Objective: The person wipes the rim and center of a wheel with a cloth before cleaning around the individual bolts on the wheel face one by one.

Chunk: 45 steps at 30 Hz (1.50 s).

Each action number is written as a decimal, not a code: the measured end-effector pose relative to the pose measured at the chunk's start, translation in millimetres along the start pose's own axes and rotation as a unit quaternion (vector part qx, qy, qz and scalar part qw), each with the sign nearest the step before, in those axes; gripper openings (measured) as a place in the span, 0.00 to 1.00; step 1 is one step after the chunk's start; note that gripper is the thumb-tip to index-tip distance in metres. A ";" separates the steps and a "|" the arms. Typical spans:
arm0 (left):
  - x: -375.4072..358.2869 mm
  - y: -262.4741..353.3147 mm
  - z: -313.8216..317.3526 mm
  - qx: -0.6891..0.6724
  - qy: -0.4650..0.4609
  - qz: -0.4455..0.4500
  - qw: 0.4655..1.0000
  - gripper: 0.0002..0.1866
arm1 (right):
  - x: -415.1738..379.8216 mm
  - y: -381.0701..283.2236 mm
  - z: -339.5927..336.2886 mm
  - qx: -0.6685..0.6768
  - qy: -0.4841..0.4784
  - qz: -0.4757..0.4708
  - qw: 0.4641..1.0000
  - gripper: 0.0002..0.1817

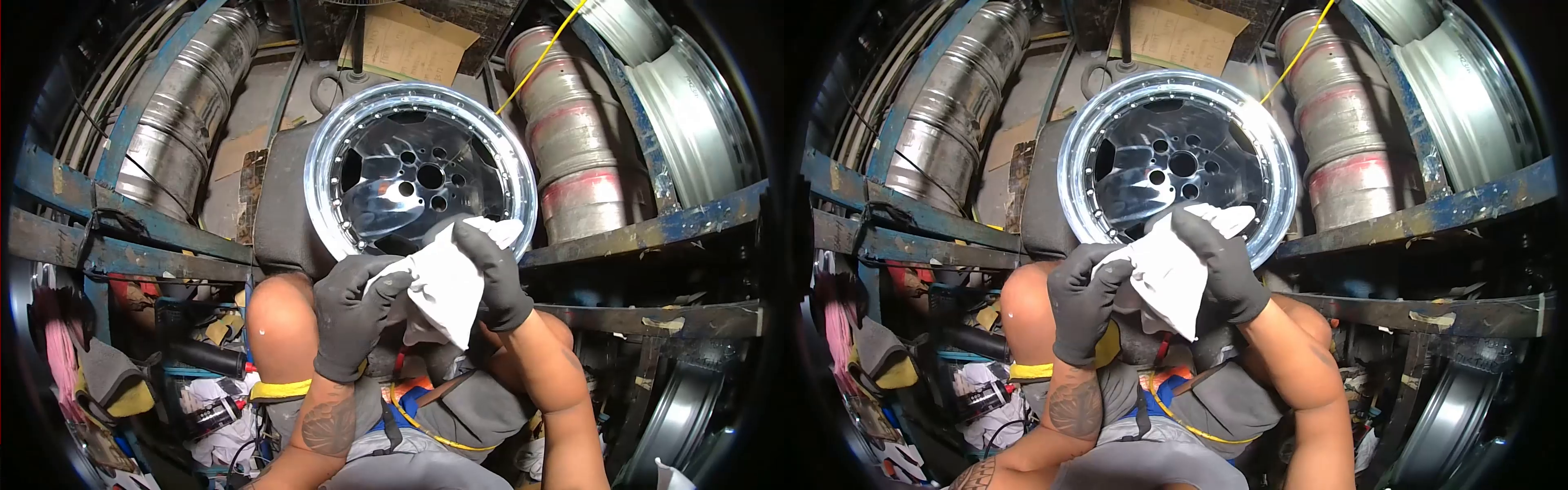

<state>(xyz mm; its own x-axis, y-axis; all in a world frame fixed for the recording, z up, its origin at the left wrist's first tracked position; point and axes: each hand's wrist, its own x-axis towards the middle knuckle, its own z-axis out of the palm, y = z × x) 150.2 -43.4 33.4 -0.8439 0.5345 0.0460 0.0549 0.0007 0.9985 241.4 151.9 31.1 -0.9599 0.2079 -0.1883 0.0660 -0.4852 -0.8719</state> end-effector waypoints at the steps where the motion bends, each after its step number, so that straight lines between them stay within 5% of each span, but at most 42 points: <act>1: 3.1 -3.8 0.0 -0.001 0.007 0.043 0.999 0.10 | 0.8 -12.1 27.8 0.031 0.098 -0.001 0.995 0.19; 3: 8.0 -16.1 -0.2 0.005 0.020 0.127 0.992 0.11 | -1.2 -20.9 38.1 0.096 0.077 -0.018 0.992 0.19; 7: 0.9 -25.4 -0.1 -0.118 0.055 -0.004 0.991 0.14 | -4.0 -14.2 41.0 0.043 0.066 -0.022 0.997 0.16; 13: 0.1 -13.5 -3.0 -0.190 0.053 -0.059 0.979 0.16 | -5.4 -23.4 31.1 -0.086 0.045 -0.021 0.995 0.19; 15: 1.5 -18.8 -5.6 -0.187 0.062 -0.043 0.979 0.13 | -3.5 -31.2 31.7 -0.160 0.033 -0.021 0.986 0.22; 18: 11.6 -17.9 4.0 -0.079 0.157 0.168 0.970 0.16 | -3.0 -32.7 27.9 -0.178 0.015 -0.018 0.984 0.24; 20: 5.4 -19.5 0.0 -0.019 0.101 0.163 0.981 0.15 | -6.3 -35.2 32.7 -0.137 0.008 0.013 0.990 0.23; 24: 0.0 -8.1 -6.4 -0.053 0.021 0.016 0.998 0.11 | -7.8 -26.8 24.3 -0.141 0.028 -0.014 0.990 0.20; 32: 6.0 -19.9 4.6 -0.124 0.045 0.005 0.991 0.11 | 0.7 -15.5 25.0 -0.088 0.118 -0.036 0.988 0.20; 36: 10.4 -33.2 19.4 -0.280 0.067 -0.065 0.955 0.13 | 12.2 0.6 20.9 -0.027 0.129 -0.020 0.991 0.17; 38: 13.3 -46.9 22.7 -0.220 0.067 -0.080 0.970 0.14 | 22.5 15.4 8.1 -0.160 0.020 -0.181 0.970 0.14; 39: 14.2 -55.6 24.1 -0.126 0.093 -0.012 0.988 0.14 | 16.7 -7.5 34.8 -0.166 0.073 -0.109 0.977 0.10; 40: 14.0 -59.9 25.0 -0.030 0.119 0.056 0.991 0.14 | 31.5 -0.3 31.4 -0.371 0.073 -0.266 0.886 0.13; 42: 11.1 -56.7 18.5 -0.083 0.085 0.075 0.990 0.27 | 34.4 -2.3 35.1 -0.518 0.114 -0.278 0.801 0.19; 44: 5.7 -45.8 16.3 -0.093 0.038 0.098 0.990 0.37 | 40.2 -11.1 44.7 -0.520 0.114 -0.192 0.825 0.29; 45: -0.6 -21.6 15.9 0.029 0.000 0.093 0.995 0.49 | 47.1 -6.7 39.8 -0.486 0.107 -0.167 0.851 0.31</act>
<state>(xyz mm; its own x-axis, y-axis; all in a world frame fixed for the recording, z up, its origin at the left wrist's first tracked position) 158.1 -30.3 11.3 -0.8158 0.5304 0.2305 0.2417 -0.0493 0.9691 185.0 131.1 46.1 -0.9045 0.3965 0.1570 0.0923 0.5416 -0.8356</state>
